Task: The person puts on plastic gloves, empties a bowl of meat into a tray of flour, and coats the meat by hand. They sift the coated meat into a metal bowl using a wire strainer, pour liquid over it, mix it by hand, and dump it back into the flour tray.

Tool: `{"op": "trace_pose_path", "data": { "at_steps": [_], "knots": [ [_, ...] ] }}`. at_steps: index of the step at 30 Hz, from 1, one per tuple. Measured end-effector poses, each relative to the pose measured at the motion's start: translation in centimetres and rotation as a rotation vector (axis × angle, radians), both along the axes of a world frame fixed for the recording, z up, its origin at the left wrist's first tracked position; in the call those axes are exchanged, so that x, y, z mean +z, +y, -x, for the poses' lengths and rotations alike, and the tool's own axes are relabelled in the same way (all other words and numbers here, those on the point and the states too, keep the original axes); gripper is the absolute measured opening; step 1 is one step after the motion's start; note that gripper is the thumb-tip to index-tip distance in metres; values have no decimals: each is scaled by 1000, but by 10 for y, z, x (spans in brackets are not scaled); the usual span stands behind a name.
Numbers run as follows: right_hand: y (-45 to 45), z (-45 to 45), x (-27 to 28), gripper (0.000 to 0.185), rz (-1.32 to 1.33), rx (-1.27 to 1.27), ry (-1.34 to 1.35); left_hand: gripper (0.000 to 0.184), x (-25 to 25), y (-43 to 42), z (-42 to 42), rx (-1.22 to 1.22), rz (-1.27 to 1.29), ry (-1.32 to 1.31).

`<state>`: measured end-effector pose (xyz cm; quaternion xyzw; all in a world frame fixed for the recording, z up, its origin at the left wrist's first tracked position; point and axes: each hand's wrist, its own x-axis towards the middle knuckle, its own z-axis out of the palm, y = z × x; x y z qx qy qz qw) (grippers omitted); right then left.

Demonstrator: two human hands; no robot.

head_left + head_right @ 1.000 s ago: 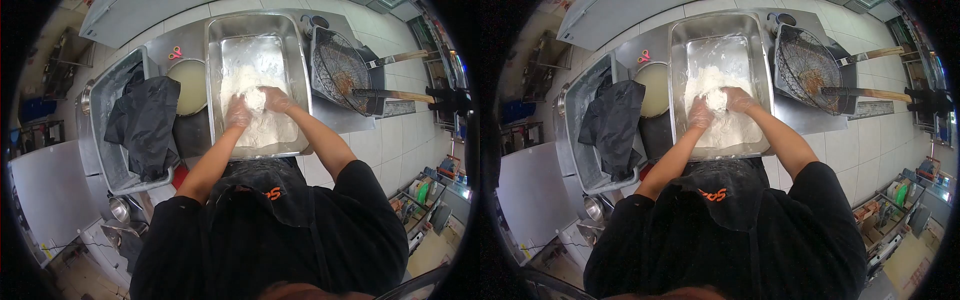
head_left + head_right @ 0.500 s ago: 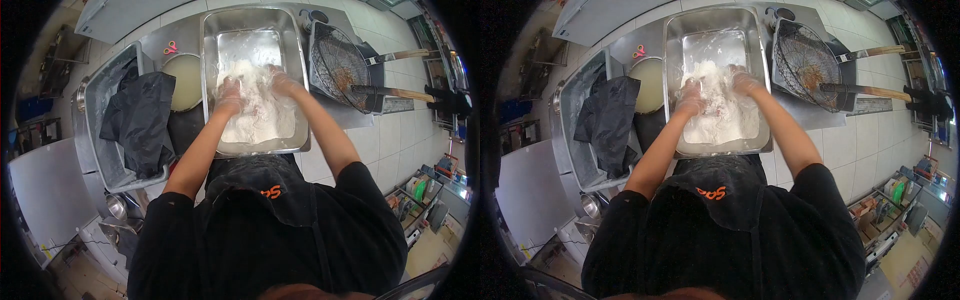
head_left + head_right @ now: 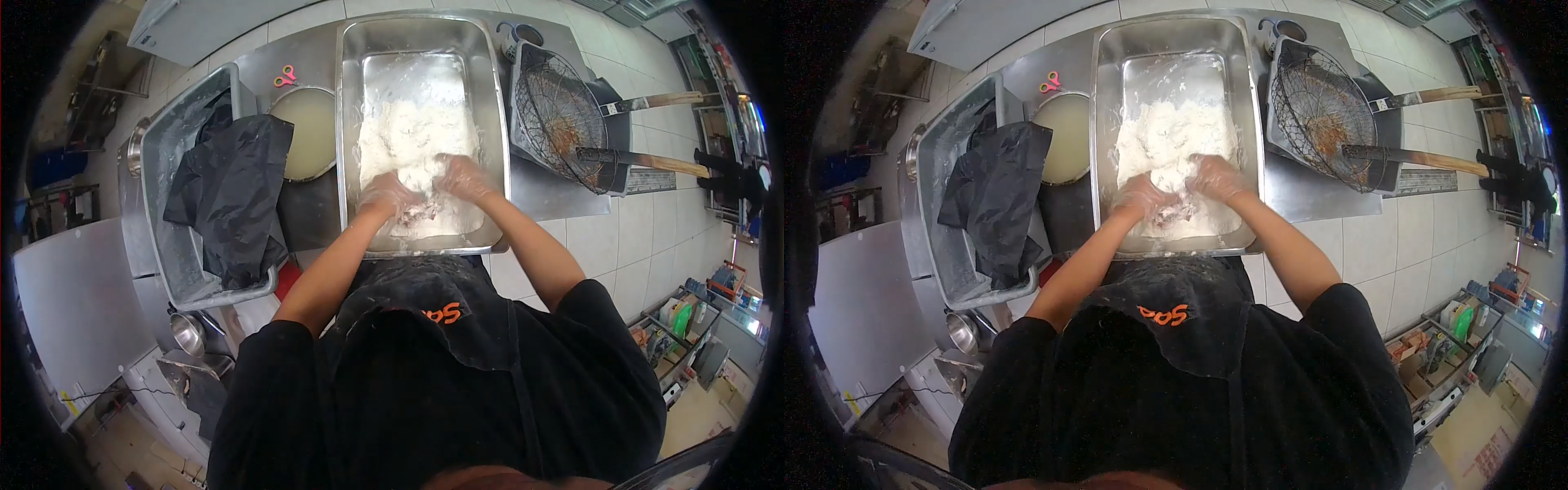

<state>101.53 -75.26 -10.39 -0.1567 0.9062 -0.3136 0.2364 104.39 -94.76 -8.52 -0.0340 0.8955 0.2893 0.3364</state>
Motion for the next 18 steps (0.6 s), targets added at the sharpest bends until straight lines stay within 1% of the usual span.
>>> {"op": "trace_pose_path", "data": {
  "at_steps": [2,3,4,6,7,8,9,10,11,12,13,14,15,16,17,18],
  "knots": [
    [6,15,28,54,-250,74,-247,72,13,0,4,20,185,-103],
    [12,13,28,61,-291,58,-45,67,16,1,3,-12,182,3],
    [16,13,27,61,-291,56,-45,67,9,0,5,-15,182,4],
    [24,18,23,55,-163,82,106,61,-17,-3,18,-54,101,33],
    [29,29,23,47,-169,334,116,57,-21,-2,30,-219,136,-72],
    [28,32,33,47,-170,332,118,57,-49,-6,43,-221,136,-70],
    [24,34,46,42,-158,282,13,52,-94,-14,55,-457,162,70],
    [22,35,53,39,-144,233,-93,46,-60,-9,51,-437,209,118],
    [22,36,40,39,-144,232,-92,42,-24,-5,48,-415,257,165],
    [22,39,16,41,-74,178,19,45,-23,-4,53,-420,307,211],
    [20,38,14,42,-39,149,75,48,-43,-6,57,-434,352,248],
    [18,37,12,43,-5,121,132,53,-74,-11,61,-447,406,273],
    [11,31,26,47,-81,20,74,58,-111,-16,62,-446,456,307],
    [4,25,36,52,-158,-80,16,64,-137,-20,56,-445,490,328],
    [1,21,33,52,-159,-79,17,70,-121,-16,39,-391,463,381],
    [-2,16,24,56,-322,-121,-39,77,-104,-13,21,-339,434,435]
  ]
}}
